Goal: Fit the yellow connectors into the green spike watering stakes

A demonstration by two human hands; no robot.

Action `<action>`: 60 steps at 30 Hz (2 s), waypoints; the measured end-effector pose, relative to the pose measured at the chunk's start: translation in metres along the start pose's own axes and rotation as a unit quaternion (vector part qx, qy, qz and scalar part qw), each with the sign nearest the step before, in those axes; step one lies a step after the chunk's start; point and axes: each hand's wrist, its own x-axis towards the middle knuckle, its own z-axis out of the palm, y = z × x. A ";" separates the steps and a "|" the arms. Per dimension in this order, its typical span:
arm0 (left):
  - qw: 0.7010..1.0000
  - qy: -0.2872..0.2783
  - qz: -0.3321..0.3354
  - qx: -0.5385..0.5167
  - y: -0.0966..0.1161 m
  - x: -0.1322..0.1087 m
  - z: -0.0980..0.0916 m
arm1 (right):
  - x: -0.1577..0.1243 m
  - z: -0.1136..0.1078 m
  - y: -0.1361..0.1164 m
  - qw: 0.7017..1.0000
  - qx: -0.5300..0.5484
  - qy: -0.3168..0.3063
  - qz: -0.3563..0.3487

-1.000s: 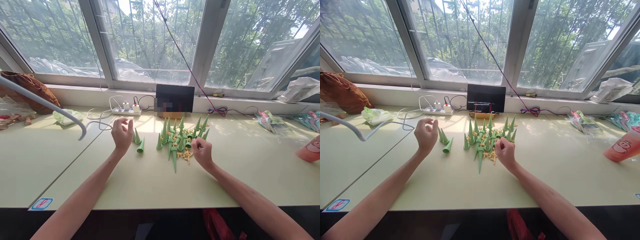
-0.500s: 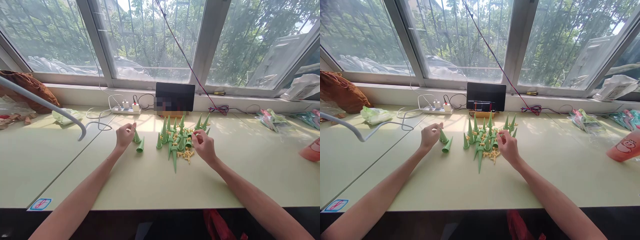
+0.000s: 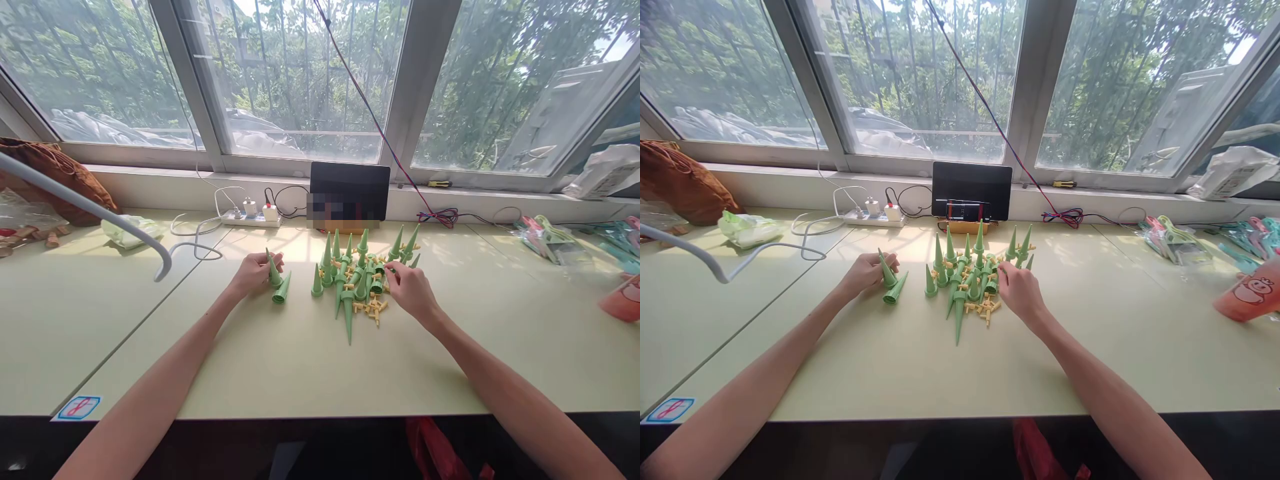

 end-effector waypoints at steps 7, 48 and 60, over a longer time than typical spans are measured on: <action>0.999 -0.043 0.015 -0.002 0.004 -0.003 0.005 | 0.001 -0.005 -0.003 0.999 0.000 -0.032 -0.003; 0.781 0.233 0.560 0.147 0.053 -0.052 0.041 | -0.006 0.005 -0.012 0.962 -0.109 -0.244 -0.064; 0.911 -0.127 0.375 0.116 0.037 -0.074 0.089 | -0.007 -0.007 -0.011 0.970 0.020 -0.210 -0.121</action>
